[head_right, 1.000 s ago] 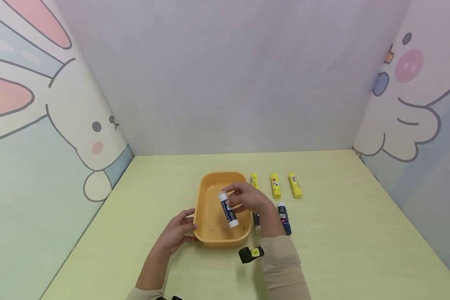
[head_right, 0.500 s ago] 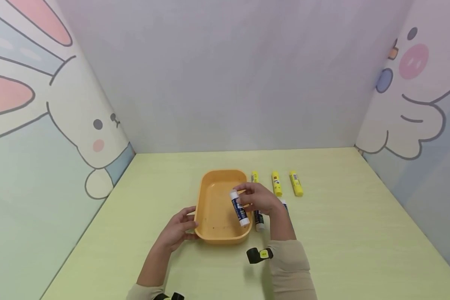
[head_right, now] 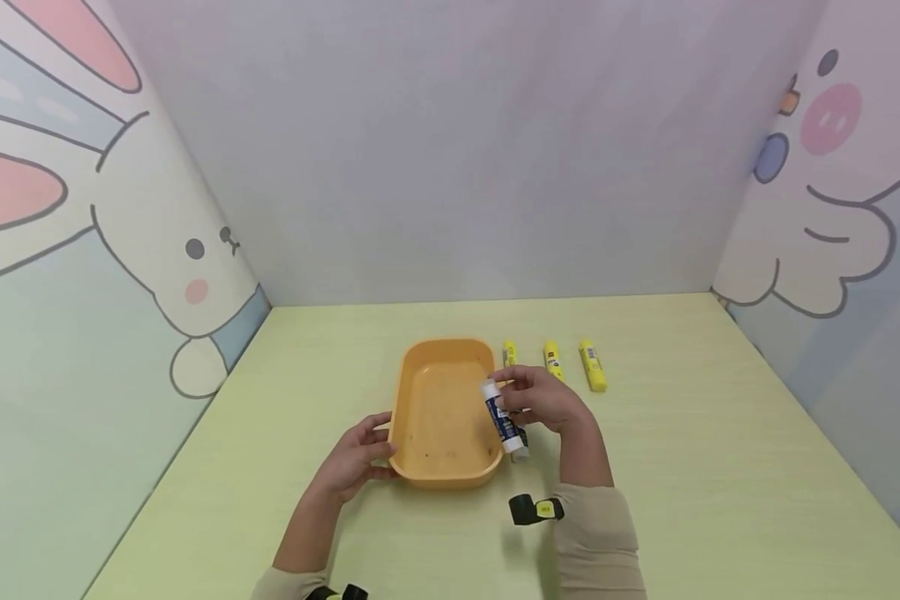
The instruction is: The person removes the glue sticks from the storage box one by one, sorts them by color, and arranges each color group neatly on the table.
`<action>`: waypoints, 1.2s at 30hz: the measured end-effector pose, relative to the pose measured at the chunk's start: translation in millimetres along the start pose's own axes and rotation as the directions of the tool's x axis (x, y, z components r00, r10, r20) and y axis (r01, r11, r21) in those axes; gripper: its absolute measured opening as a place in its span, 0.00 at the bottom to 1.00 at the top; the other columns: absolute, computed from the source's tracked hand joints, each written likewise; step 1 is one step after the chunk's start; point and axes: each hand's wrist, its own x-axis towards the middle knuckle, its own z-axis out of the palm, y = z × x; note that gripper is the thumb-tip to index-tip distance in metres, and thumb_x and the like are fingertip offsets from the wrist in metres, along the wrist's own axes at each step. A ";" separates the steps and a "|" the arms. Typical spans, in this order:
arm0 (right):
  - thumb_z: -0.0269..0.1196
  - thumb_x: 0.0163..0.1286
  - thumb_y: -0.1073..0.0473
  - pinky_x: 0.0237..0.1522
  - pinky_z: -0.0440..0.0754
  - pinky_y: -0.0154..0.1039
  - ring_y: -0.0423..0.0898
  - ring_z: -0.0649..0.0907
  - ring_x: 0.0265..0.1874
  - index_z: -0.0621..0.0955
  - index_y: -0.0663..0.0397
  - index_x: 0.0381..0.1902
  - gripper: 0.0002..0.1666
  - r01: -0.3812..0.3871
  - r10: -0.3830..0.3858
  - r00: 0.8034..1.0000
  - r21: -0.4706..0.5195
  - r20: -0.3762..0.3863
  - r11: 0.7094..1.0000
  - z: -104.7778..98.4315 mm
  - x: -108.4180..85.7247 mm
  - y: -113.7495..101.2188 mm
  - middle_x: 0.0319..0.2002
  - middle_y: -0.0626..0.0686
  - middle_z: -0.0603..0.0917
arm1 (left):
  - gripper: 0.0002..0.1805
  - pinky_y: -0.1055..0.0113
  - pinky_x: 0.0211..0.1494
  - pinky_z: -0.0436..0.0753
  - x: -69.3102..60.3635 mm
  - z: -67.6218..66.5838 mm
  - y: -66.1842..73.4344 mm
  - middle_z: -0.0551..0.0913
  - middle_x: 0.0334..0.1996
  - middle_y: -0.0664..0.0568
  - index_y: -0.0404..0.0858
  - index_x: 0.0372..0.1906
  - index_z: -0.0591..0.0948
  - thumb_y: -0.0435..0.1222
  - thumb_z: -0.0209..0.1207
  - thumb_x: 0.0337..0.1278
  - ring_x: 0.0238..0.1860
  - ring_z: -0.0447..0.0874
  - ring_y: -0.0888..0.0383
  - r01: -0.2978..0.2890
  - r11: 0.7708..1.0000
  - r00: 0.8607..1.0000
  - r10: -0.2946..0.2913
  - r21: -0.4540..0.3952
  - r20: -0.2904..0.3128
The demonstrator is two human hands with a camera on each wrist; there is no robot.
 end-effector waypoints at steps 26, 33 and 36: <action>0.59 0.64 0.64 0.38 0.79 0.45 0.47 0.77 0.35 0.64 0.69 0.62 0.31 -0.044 0.044 0.994 -0.007 -0.096 0.999 -41.6 -23.2 21.2 0.42 0.55 0.76 | 0.32 0.49 0.37 0.81 1.5 -1.1 -0.9 0.68 0.53 0.27 0.27 0.66 0.59 0.24 0.53 0.54 0.46 0.77 0.38 -0.004 1.000 1.000 0.004 -0.007 0.008; 0.61 0.63 0.63 0.41 0.78 0.44 0.48 0.77 0.37 0.66 0.67 0.62 0.31 -0.094 0.098 0.984 0.033 -0.148 0.995 -51.3 -31.1 29.1 0.45 0.56 0.76 | 0.31 0.48 0.38 0.81 1.2 -2.4 -1.3 0.68 0.54 0.27 0.27 0.66 0.58 0.24 0.52 0.55 0.47 0.77 0.38 -0.008 1.000 1.000 0.009 -0.007 0.020; 0.61 0.63 0.62 0.40 0.78 0.44 0.49 0.77 0.37 0.67 0.65 0.62 0.30 -0.108 0.114 0.980 0.050 -0.164 0.993 -56.7 -35.2 32.3 0.46 0.56 0.75 | 0.32 0.48 0.38 0.81 1.7 -2.3 -1.4 0.68 0.54 0.27 0.27 0.66 0.58 0.24 0.52 0.55 0.47 0.77 0.38 -0.006 1.000 1.000 0.006 -0.007 0.022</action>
